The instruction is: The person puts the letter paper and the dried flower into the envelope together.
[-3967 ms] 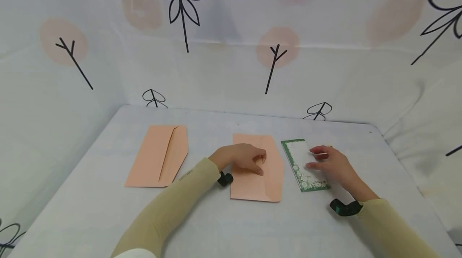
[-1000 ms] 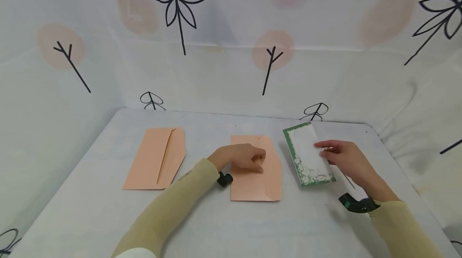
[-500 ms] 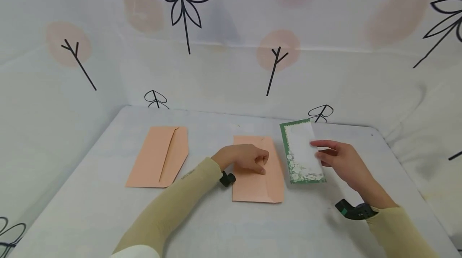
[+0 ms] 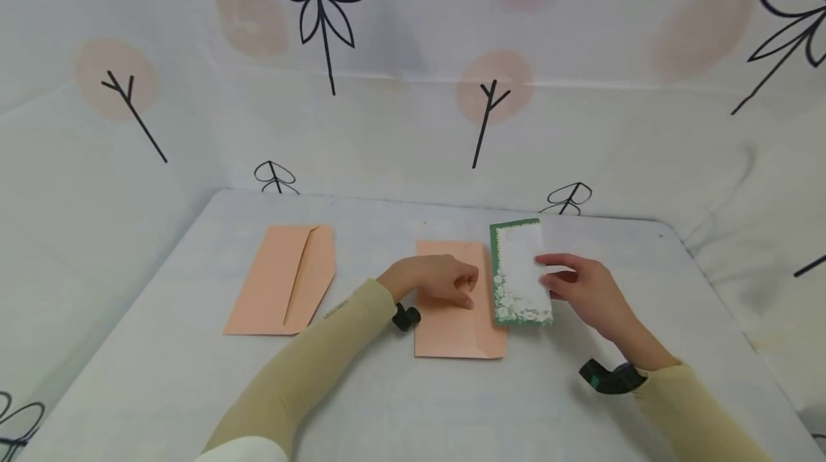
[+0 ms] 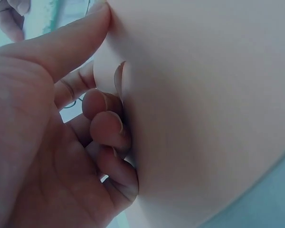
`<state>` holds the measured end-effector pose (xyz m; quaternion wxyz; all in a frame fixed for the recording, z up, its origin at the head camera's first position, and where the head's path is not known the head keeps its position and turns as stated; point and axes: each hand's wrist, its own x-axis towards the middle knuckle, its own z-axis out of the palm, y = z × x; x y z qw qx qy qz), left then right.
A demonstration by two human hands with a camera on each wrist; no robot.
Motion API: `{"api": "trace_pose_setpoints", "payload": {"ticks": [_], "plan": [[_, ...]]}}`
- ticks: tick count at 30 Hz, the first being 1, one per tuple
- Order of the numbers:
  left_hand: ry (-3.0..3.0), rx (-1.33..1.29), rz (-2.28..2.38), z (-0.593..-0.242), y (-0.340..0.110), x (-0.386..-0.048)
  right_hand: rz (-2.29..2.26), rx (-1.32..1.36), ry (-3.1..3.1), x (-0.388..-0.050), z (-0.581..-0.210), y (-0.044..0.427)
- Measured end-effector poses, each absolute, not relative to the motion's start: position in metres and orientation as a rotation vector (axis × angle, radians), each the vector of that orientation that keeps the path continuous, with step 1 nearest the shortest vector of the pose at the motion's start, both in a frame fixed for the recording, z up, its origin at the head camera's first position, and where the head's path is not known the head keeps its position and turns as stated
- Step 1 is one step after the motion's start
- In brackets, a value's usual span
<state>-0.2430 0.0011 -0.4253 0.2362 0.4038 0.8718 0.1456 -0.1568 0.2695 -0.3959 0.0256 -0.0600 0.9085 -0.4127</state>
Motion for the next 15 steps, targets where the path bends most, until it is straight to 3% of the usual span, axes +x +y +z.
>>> {"api": "trace_pose_setpoints", "payload": {"ticks": [15], "plan": [[2.404, 1.115, 0.387, -0.422, 0.002, -0.239, -1.117, -0.251, 2.884, -0.154, -0.417, 0.246]]}}
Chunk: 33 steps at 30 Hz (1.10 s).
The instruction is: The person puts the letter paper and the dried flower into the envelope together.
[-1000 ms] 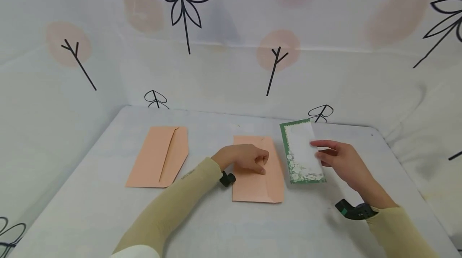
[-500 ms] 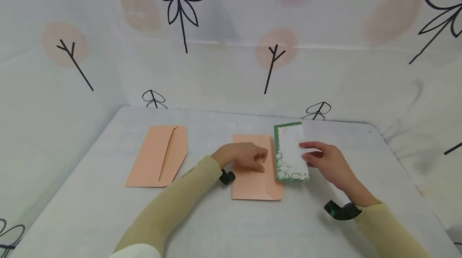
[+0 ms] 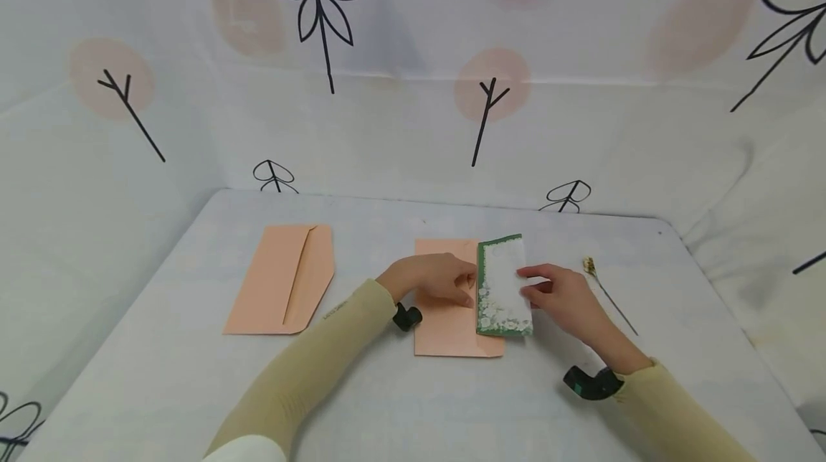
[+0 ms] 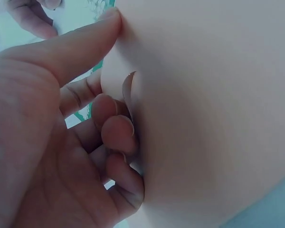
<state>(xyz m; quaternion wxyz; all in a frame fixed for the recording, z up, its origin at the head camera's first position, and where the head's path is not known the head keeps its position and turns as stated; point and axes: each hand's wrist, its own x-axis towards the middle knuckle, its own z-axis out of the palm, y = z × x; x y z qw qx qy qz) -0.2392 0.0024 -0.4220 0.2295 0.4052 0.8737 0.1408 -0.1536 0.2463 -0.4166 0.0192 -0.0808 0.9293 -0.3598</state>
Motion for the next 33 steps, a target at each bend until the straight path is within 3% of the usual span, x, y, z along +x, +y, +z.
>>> {"api": "trace_pose_setpoints", "payload": {"ticks": [17, 33], "plan": [[2.396, 1.069, 0.482, -0.423, 0.004, -0.236, -1.068, -0.286, 2.851, -0.146, -0.412, 0.234], [2.612, 1.053, 0.251, -0.413, 0.015, -0.23, -1.061, -0.292, 2.853, -0.15, -0.401, 0.225]]}}
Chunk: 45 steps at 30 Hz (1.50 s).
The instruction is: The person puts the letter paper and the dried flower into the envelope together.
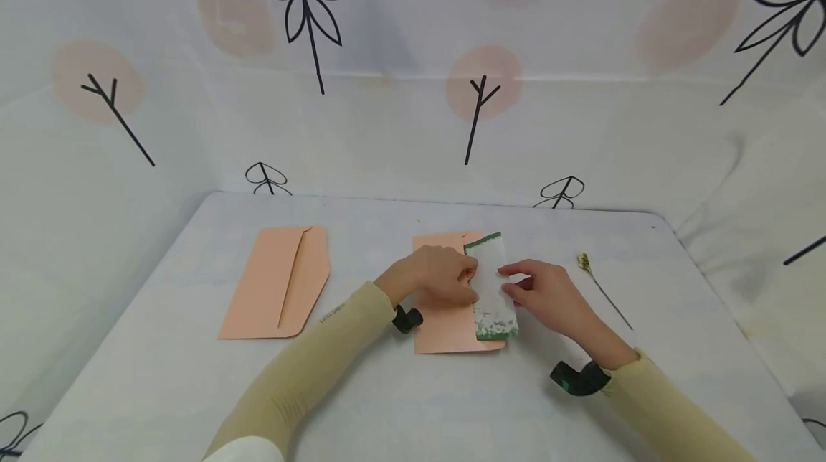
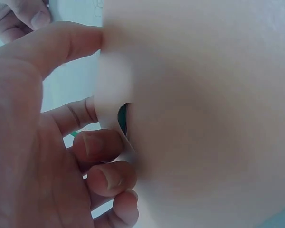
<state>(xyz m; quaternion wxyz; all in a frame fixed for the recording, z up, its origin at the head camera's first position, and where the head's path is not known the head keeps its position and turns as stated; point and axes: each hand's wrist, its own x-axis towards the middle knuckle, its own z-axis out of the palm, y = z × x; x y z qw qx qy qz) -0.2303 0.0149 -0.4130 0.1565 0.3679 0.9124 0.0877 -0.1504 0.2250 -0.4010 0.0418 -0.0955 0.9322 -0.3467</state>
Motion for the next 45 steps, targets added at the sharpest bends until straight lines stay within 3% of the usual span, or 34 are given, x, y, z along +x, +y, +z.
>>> {"api": "trace_pose_setpoints", "payload": {"ticks": [45], "plan": [[2.47, 1.076, 0.553, -0.42, 0.002, -0.237, -1.153, -0.373, 2.844, -0.164, -0.43, 0.211]]}}
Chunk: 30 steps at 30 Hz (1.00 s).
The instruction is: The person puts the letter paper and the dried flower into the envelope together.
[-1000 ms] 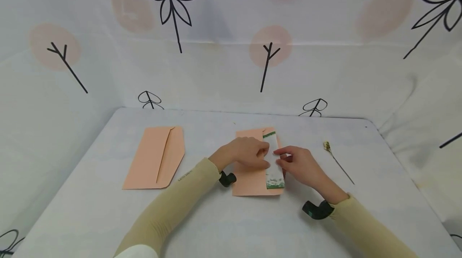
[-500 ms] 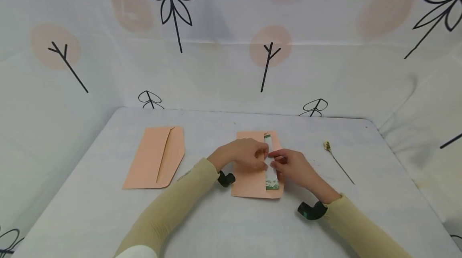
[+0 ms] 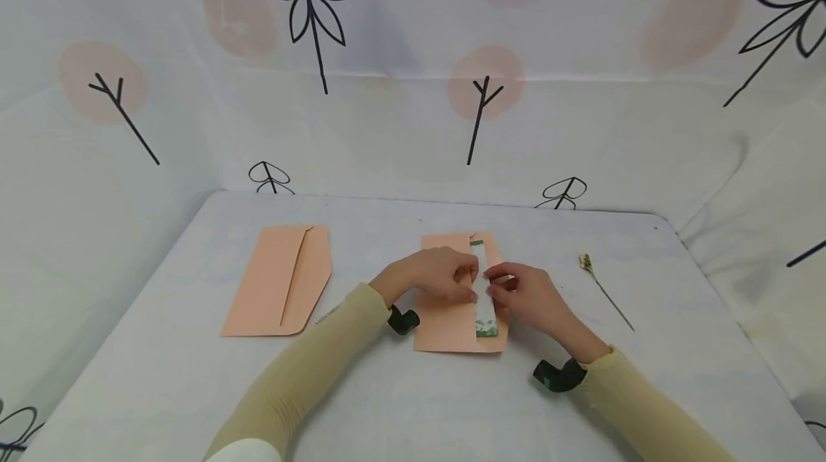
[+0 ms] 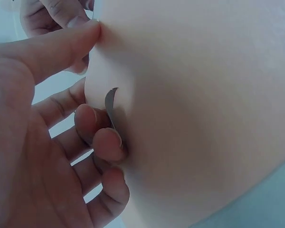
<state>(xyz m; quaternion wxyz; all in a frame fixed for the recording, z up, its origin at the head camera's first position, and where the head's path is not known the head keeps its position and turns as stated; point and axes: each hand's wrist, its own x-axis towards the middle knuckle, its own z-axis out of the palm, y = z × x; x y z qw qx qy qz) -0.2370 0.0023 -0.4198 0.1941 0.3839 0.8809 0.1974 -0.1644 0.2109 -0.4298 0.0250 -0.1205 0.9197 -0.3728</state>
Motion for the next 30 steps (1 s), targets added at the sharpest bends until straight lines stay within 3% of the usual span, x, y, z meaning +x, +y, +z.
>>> {"api": "trace_pose_setpoints", "payload": {"ticks": [30], "plan": [[2.518, 1.07, 0.558, -0.422, 0.002, -0.237, -1.299, -0.288, 2.86, -0.167, -0.442, 0.209]]}}
